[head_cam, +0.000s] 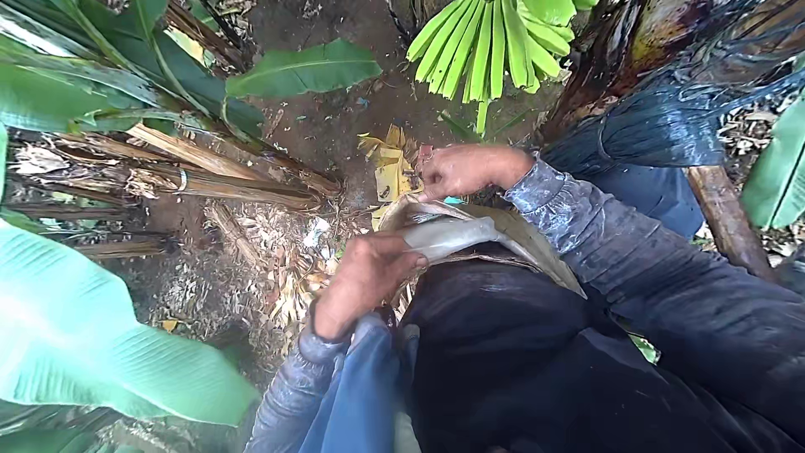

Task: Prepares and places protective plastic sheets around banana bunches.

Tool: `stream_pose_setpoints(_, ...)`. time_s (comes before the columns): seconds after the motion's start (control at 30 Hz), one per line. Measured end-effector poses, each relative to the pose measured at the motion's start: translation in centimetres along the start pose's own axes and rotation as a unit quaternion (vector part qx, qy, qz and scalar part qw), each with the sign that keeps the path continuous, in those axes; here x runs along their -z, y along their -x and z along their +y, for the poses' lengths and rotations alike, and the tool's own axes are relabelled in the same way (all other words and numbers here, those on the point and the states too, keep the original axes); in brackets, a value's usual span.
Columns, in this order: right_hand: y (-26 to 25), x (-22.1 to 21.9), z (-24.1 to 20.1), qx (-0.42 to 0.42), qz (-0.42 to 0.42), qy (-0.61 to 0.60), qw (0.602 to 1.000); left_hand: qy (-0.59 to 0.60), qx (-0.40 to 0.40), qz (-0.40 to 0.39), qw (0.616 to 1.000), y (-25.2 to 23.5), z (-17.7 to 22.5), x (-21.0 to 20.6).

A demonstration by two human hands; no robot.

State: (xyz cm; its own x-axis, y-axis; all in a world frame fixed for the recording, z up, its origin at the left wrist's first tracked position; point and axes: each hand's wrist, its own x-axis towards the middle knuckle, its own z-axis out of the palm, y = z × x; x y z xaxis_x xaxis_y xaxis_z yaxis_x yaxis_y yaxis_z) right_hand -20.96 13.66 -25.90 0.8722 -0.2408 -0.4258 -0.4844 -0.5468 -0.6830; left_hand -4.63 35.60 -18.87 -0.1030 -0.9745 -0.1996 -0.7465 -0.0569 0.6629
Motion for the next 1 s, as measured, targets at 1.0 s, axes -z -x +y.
stream_pose_setpoints(1.0, -1.2, 3.6, -8.1, 0.233, 0.141, -0.374, 0.887, -0.164, 0.101, 0.480, 0.856, 5.4, -1.1, 20.0)
